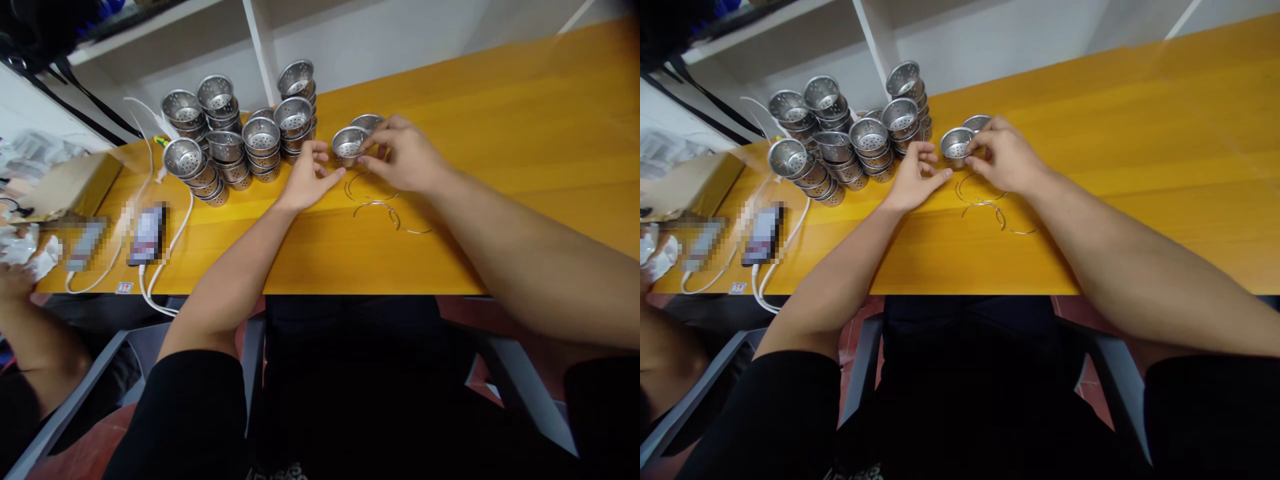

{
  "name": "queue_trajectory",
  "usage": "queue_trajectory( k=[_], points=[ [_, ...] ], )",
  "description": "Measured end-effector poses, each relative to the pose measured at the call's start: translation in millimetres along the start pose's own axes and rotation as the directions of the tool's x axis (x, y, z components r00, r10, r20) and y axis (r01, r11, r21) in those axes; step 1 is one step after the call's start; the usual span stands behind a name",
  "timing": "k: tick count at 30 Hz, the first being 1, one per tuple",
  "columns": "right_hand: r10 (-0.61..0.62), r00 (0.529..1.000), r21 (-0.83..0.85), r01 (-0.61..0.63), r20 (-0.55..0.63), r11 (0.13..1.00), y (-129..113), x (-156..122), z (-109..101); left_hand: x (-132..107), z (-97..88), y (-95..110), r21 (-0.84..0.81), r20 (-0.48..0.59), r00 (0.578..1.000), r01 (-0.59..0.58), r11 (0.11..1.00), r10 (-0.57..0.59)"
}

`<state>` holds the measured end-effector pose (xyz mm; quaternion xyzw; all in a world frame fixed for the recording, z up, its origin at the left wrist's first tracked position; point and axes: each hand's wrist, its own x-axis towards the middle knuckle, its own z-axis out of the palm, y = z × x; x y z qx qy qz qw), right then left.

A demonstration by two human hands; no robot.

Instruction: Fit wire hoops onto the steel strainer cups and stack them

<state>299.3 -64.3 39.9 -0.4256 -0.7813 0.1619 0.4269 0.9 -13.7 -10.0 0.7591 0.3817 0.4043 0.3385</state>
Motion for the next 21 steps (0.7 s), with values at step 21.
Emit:
queue_trajectory(
  k=[21],
  points=[
    [0.147,0.988,-0.209,-0.155,-0.054,0.965,21.5,7.4,-7.1,-19.4,-1.1,58.9,-0.078,0.101,0.995,0.024,0.997,-0.016]
  ],
)
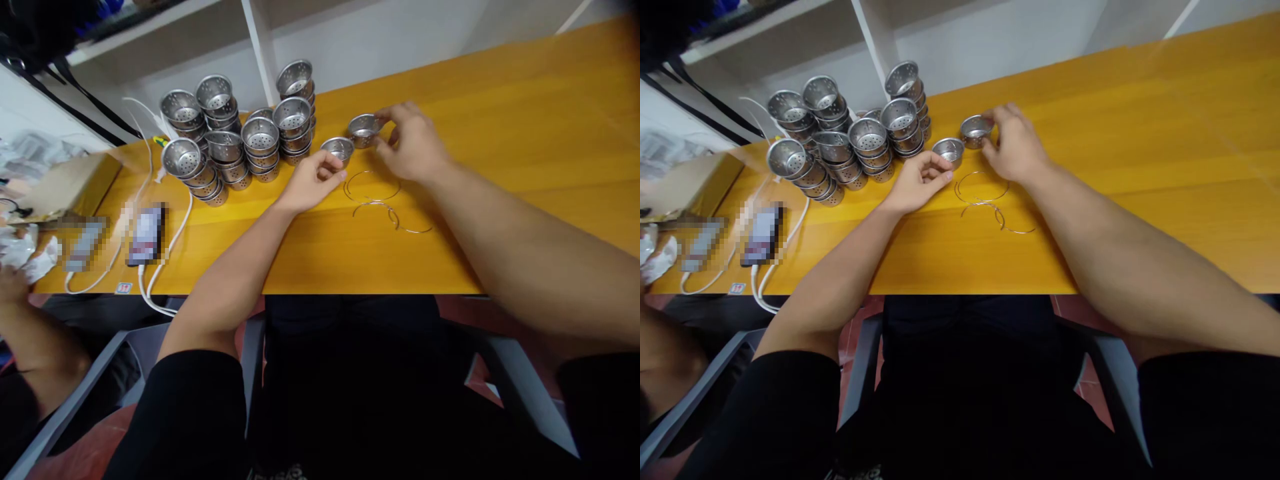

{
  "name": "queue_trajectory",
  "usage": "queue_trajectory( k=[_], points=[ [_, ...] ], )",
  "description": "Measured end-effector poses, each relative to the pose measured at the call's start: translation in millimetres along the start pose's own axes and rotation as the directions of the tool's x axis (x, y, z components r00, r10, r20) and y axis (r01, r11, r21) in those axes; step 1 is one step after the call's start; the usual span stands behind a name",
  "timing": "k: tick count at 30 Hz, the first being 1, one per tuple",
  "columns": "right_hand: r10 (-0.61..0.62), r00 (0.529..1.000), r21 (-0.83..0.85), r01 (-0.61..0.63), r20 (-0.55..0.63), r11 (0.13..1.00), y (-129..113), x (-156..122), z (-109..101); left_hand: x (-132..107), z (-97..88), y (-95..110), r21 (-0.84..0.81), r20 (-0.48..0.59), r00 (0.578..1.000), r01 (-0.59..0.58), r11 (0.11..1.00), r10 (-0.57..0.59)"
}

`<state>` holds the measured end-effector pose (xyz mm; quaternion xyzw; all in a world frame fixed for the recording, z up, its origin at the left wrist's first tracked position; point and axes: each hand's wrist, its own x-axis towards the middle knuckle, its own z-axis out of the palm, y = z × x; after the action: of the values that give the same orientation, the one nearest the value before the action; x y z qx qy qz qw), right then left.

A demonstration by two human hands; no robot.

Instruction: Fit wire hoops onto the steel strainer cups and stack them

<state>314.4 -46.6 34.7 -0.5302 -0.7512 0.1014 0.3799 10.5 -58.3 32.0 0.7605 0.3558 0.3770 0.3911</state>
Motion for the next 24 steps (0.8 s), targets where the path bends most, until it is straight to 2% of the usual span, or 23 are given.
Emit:
queue_trajectory(
  k=[4,8,13,15,18,21,24],
  points=[
    [0.053,0.993,-0.077,-0.045,0.103,0.996,12.1,-0.1,-4.2,-0.8,2.6,5.3,-0.028,0.014,1.0,0.02,0.999,-0.02],
    [0.101,0.991,-0.152,-0.087,0.084,0.984,15.8,0.9,-1.9,2.1,2.0,-0.8,0.01,-0.001,0.999,0.032,0.999,-0.032],
    [0.136,0.989,-0.121,-0.13,0.049,0.984,10.6,1.9,-8.8,5.4,-1.3,-14.1,0.092,-0.01,0.999,-0.033,0.995,0.034],
    [0.093,0.996,-0.082,-0.092,0.007,0.992,2.4,0.4,-15.6,6.5,-2.4,-18.5,0.122,-0.022,0.998,-0.052,0.991,0.055],
    [-0.071,0.997,0.037,0.071,-0.008,0.997,-17.9,-5.6,-24.3,7.4,-2.5,-24.0,0.157,-0.052,0.997,-0.047,0.986,0.056],
    [-0.22,0.971,0.161,0.203,0.095,0.966,-41.8,-14.5,-25.8,8.0,-2.4,-29.3,0.186,-0.026,0.996,-0.078,0.979,0.084],
    [-0.224,0.96,0.236,0.182,0.167,0.954,-58.6,-20.6,-24.5,10.3,-5.0,-37.6,0.198,0.025,0.99,-0.138,0.97,0.136]
  ],
)
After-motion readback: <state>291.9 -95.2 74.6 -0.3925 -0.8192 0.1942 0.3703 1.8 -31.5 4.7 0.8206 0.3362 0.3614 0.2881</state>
